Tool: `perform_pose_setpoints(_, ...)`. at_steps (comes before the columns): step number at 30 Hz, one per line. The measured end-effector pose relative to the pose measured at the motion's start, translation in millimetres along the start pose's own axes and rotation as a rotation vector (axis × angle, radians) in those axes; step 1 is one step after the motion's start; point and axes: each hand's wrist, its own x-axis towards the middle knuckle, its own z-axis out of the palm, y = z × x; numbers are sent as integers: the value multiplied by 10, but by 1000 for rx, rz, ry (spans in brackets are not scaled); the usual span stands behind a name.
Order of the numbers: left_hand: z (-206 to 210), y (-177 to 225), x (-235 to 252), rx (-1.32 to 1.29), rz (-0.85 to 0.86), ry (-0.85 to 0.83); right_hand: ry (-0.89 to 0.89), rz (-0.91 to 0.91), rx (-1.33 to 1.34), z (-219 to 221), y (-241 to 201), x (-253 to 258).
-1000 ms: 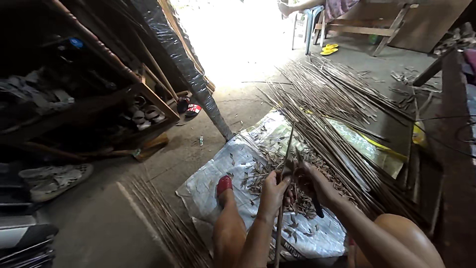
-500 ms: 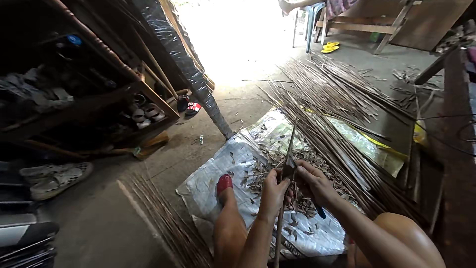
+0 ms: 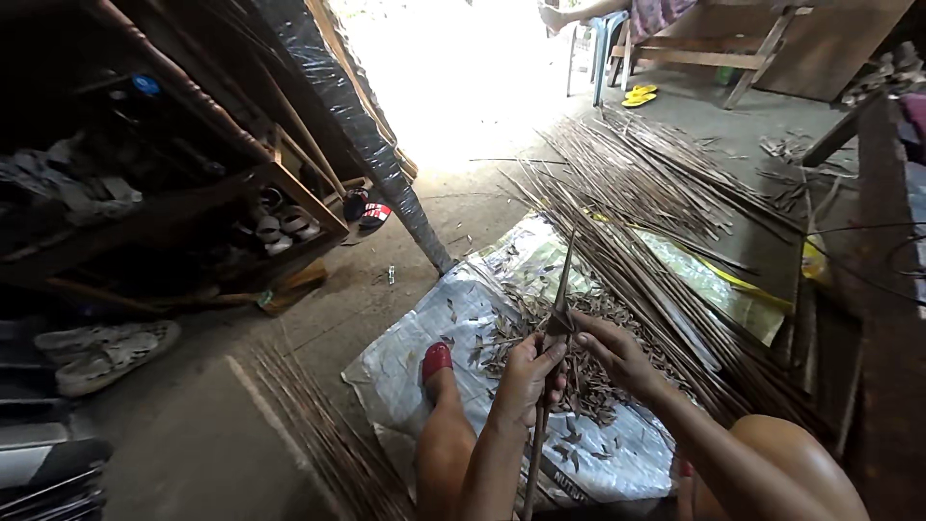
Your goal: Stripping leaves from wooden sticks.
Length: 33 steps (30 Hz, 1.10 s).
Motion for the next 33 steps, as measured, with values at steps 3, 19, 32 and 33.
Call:
perform_pose_setpoints(3,-5,-12,-12,-23,-21,-39,28,-95,-139,-17,111,17)
perform_pose_setpoints(19,40,-96,91,83,71,93,7,559,673,-1,-277,4)
perform_pose_setpoints(32,59,-104,87,162,117,127,-99,441,603,119,-239,-35)
perform_pose_setpoints(33,57,-96,83,145,109,122,-95,399,543,120,-230,-36)
